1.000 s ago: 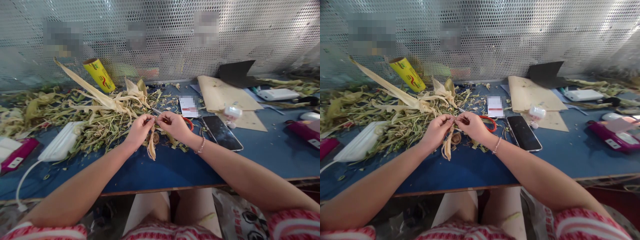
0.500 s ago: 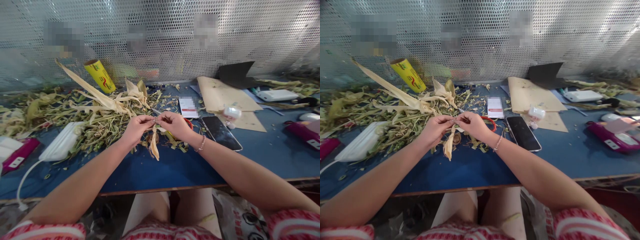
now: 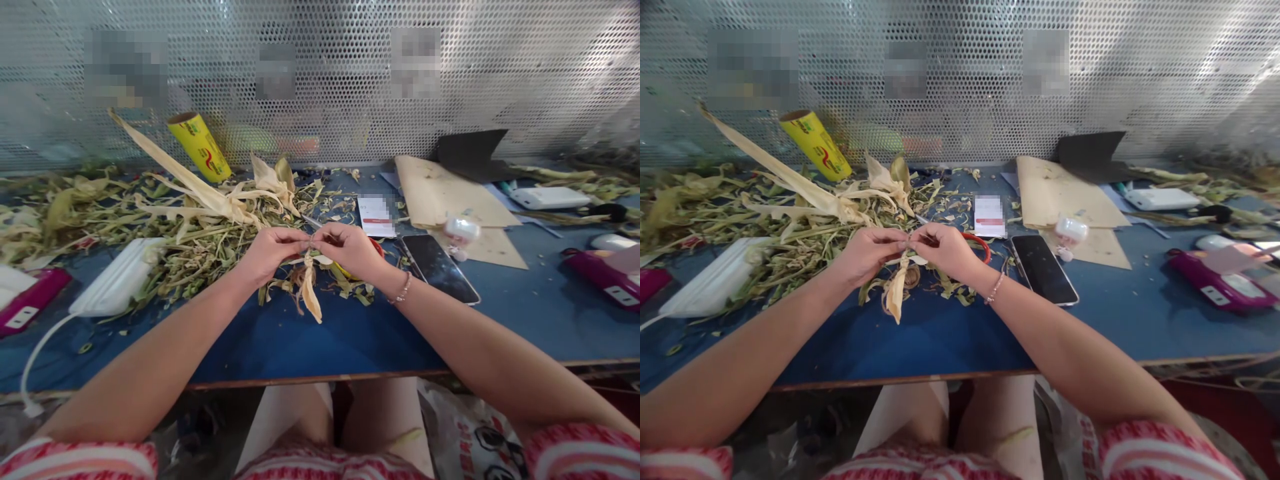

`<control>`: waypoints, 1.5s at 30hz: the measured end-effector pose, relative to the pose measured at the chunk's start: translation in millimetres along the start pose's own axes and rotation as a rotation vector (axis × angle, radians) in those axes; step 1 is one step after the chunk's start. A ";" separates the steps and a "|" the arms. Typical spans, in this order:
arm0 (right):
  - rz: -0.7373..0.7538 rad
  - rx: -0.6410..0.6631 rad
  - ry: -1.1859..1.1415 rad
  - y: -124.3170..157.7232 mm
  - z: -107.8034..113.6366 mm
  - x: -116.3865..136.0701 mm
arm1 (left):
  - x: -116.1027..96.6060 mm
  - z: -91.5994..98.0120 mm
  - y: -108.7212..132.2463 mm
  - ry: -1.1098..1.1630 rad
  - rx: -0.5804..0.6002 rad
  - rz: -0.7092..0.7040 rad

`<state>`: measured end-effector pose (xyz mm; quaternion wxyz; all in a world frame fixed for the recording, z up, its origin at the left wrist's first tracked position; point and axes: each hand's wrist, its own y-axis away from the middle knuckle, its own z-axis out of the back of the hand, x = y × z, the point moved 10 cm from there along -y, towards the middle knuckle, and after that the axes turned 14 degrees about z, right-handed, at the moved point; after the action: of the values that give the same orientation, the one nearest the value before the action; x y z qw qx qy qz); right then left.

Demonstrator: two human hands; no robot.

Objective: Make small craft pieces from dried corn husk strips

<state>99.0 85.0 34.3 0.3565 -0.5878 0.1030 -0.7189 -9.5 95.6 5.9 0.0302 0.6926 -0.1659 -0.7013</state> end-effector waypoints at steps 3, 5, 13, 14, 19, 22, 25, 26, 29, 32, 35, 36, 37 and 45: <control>0.003 0.014 0.001 -0.2 0.4 2.7 | -2.0 0.0 1.3 -0.021 -0.007 -0.016; -0.007 0.025 0.002 -0.1 0.5 3.9 | -3.3 -1.2 2.7 -0.012 -0.002 -0.015; -0.039 0.045 -0.028 -0.2 -1.3 2.1 | -2.1 -3.3 3.1 0.056 0.022 0.008; -0.037 0.044 -0.026 -0.1 -1.6 1.5 | -1.6 -3.3 2.7 0.057 0.026 0.008; -0.031 0.016 -0.024 0.6 -1.3 1.0 | -2.5 -4.2 2.0 0.062 0.041 -0.012; -0.027 0.007 -0.018 0.7 -0.8 3.5 | -4.3 -5.5 3.0 0.050 0.050 -0.021; -0.036 0.002 -0.019 0.6 0.0 5.6 | -6.3 -5.8 4.2 0.038 0.055 -0.038; -0.042 0.000 -0.017 0.6 0.4 5.8 | -6.7 -5.3 4.4 0.028 0.053 -0.045; -0.054 0.000 -0.002 0.8 0.8 5.8 | -7.0 -3.0 4.0 -0.021 0.038 -0.072; -0.053 0.002 0.021 1.4 0.9 5.0 | -7.3 -2.3 3.2 -0.069 0.031 -0.105; -0.034 -0.013 0.072 2.0 2.9 5.4 | -9.9 -2.1 4.3 -0.103 0.012 -0.140; -0.026 -0.019 0.095 2.2 3.7 5.9 | -11.1 -2.4 5.2 -0.122 0.004 -0.150; -0.018 -0.023 0.116 2.4 4.3 6.3 | -12.1 -2.9 6.1 -0.146 -0.005 -0.156; -0.007 -0.017 0.158 3.4 2.5 4.1 | -3.1 -2.3 2.2 -0.142 -0.001 -0.071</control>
<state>102.4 80.6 36.2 0.3400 -0.5324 0.1348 -0.7634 -7.5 94.0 9.5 -0.0062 0.6467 -0.1426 -0.7493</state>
